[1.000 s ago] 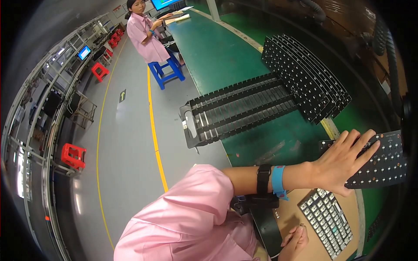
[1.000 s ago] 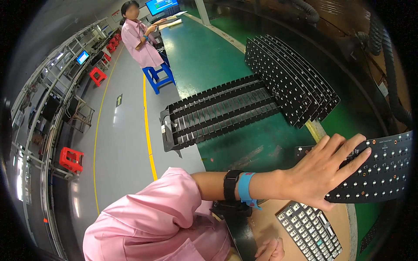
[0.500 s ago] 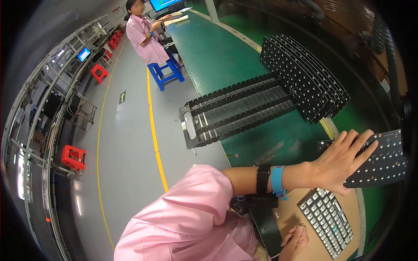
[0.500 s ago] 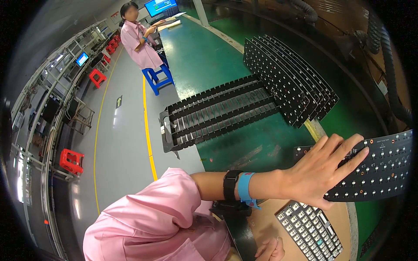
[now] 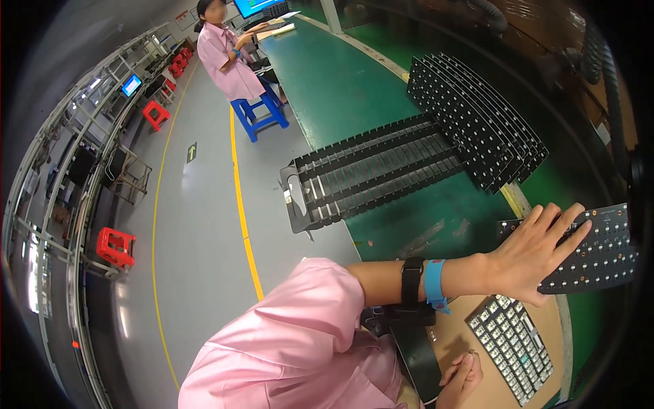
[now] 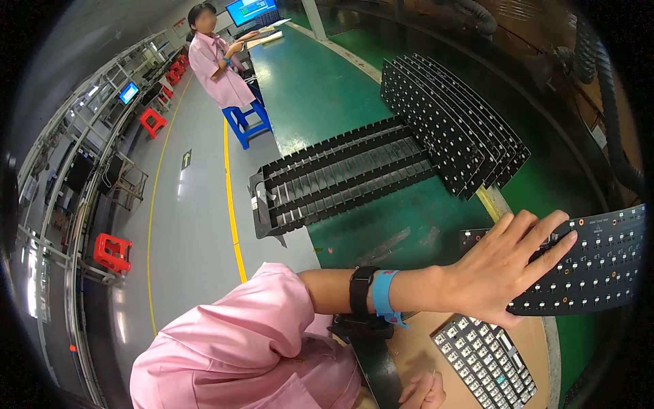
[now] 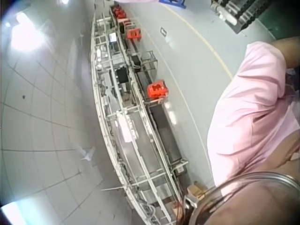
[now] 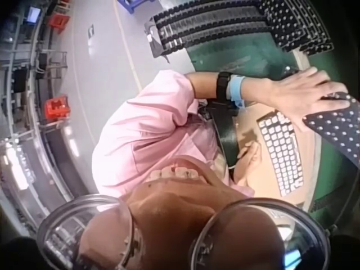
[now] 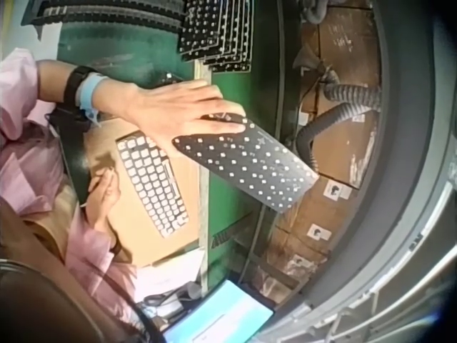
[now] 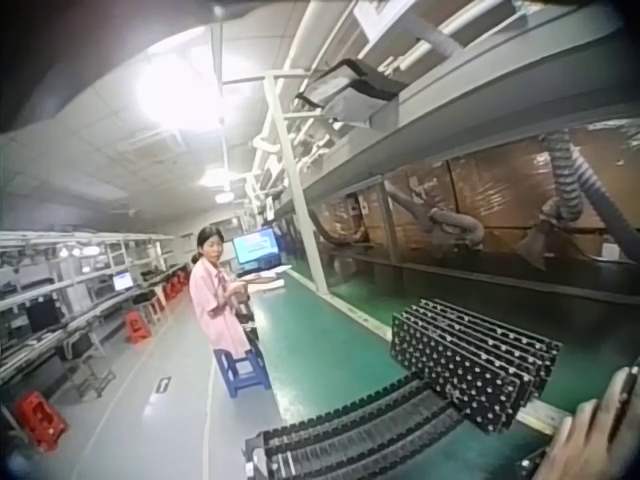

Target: The person picks up a circuit board from a rack, connects a cable to it, and presses the board to check the lights. After disconnecting the cable, the person wipes the board with a sponge and returns it to the rack.

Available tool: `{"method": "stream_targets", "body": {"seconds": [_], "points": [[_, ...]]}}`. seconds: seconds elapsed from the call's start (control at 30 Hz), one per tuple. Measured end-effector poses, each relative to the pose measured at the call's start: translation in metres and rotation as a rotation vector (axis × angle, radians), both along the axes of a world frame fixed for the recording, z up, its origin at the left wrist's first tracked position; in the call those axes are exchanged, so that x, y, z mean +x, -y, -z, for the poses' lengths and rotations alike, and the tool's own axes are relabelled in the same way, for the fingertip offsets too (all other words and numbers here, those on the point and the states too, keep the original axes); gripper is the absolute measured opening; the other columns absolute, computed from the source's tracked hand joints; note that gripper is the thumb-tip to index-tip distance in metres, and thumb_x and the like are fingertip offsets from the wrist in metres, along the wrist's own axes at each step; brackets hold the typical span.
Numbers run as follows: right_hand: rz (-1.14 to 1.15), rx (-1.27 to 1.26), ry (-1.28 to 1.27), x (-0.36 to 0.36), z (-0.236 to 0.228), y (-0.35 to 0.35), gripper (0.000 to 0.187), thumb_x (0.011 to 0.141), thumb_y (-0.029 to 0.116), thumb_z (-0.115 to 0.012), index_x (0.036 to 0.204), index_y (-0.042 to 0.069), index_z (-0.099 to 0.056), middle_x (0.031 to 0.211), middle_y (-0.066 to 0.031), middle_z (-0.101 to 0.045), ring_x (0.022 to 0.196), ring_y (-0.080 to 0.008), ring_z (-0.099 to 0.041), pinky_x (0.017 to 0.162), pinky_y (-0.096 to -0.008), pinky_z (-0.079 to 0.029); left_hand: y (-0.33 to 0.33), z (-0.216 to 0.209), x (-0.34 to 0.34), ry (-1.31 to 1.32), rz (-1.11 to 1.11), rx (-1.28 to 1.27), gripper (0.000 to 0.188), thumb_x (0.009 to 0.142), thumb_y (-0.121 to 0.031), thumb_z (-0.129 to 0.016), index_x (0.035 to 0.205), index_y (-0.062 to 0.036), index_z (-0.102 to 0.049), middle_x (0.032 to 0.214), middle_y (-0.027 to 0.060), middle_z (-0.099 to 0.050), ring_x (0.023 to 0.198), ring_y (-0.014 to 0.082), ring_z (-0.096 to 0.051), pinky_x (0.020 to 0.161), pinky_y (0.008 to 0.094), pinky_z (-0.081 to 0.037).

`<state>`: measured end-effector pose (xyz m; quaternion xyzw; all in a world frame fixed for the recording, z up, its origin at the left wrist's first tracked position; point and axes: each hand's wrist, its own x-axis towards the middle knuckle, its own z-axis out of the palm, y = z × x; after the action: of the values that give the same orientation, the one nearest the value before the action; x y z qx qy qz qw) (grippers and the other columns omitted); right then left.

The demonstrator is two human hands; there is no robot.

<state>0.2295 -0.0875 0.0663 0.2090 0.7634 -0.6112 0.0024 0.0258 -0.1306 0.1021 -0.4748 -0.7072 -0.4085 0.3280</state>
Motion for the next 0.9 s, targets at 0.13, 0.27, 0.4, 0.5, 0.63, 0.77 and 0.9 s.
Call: {"method": "stream_targets", "body": {"seconds": [0.13, 0.27, 0.4, 0.5, 0.63, 0.77, 0.9], "points": [[0.006, -0.008, 0.003, 0.001, -0.001, 0.001, 0.029, 0.094, 0.019, -0.035, 0.074, 0.003, -0.048, 0.05, 0.0015, -0.038, 0.042, -0.0046, -0.032, 0.04, -0.0189, -0.023, 0.0, -0.001, 0.001, 0.008, 0.007, 0.003, 0.107, 0.039, -0.029, -0.076, 0.127, 0.0072, -0.027, 0.124, 0.0263, -0.027, 0.091, 0.0333, -0.036, 0.08, 0.0412, -0.033], [0.038, -0.005, -0.052, 0.005, 0.001, -0.003, 0.03, 0.094, 0.021, -0.034, 0.072, 0.005, -0.045, 0.05, 0.0019, -0.036, 0.041, -0.0045, -0.031, 0.039, -0.0193, -0.023, -0.01, -0.006, 0.001, 0.041, 0.058, -0.01, 0.106, 0.039, -0.03, -0.075, 0.127, 0.0062, -0.028, 0.121, 0.0256, -0.029, 0.092, 0.0349, -0.037, 0.081, 0.0416, -0.033], [-0.104, 0.285, -0.241, 0.018, 0.003, -0.049, 0.023, 0.09, 0.016, -0.037, 0.071, 0.004, -0.043, 0.056, -0.0013, -0.04, 0.046, -0.0098, -0.036, 0.044, -0.0241, -0.028, -0.019, 0.0, -0.007, 0.123, 0.024, -0.041, 0.102, 0.041, -0.03, -0.075, 0.126, 0.0045, -0.03, 0.118, 0.0239, -0.032, 0.095, 0.0369, -0.038, 0.085, 0.0423, -0.033], [-0.315, 0.771, -0.381, 0.044, -0.004, -0.097, 0.01, 0.082, 0.006, -0.045, 0.075, 0.0, -0.051, 0.071, -0.011, -0.057, 0.062, -0.0224, -0.052, 0.06, -0.0315, -0.04, -0.03, 0.002, -0.006, 0.246, 0.079, -0.092, 0.096, 0.045, -0.03, -0.074, 0.125, 0.0044, -0.033, 0.119, 0.0233, -0.032, 0.1, 0.0376, -0.039, 0.088, 0.0429, -0.033], [0.124, 0.802, -0.369, 0.074, 0.005, -0.172, 0.023, 0.087, 0.011, -0.034, 0.068, 0.005, -0.045, 0.059, -0.0079, -0.045, 0.052, -0.0194, -0.041, 0.051, -0.0292, -0.033, -0.062, 0.003, 0.008, 0.347, 0.02, -0.145, 0.091, 0.047, -0.034, -0.072, 0.122, 0.0052, -0.039, 0.12, 0.0239, -0.035, 0.104, 0.038, -0.041, 0.09, 0.0413, -0.034], [0.558, 0.879, -0.552, 0.129, 0.024, -0.204, 0.035, 0.094, 0.021, -0.027, 0.064, 0.006, -0.037, 0.059, -0.0016, -0.033, 0.051, -0.0107, -0.031, 0.047, -0.025, -0.024, -0.089, -0.011, 0.026, 0.501, 0.065, -0.333, 0.086, 0.045, -0.04, -0.072, 0.114, 0.0058, -0.047, 0.113, 0.0252, -0.044, 0.103, 0.0374, -0.044, 0.09, 0.0395, -0.036], [0.639, 0.784, -0.589, 0.165, 0.021, -0.201, 0.034, 0.094, 0.022, -0.028, 0.067, 0.006, -0.038, 0.059, 0.0, -0.034, 0.049, -0.0081, -0.03, 0.045, -0.0222, -0.022, -0.157, -0.032, 0.028, 0.534, -0.055, -0.53, 0.076, 0.044, -0.046, -0.072, 0.101, 0.0019, -0.057, 0.106, 0.0209, -0.048, 0.1, 0.0335, -0.045, 0.086, 0.0348, -0.038]]}}
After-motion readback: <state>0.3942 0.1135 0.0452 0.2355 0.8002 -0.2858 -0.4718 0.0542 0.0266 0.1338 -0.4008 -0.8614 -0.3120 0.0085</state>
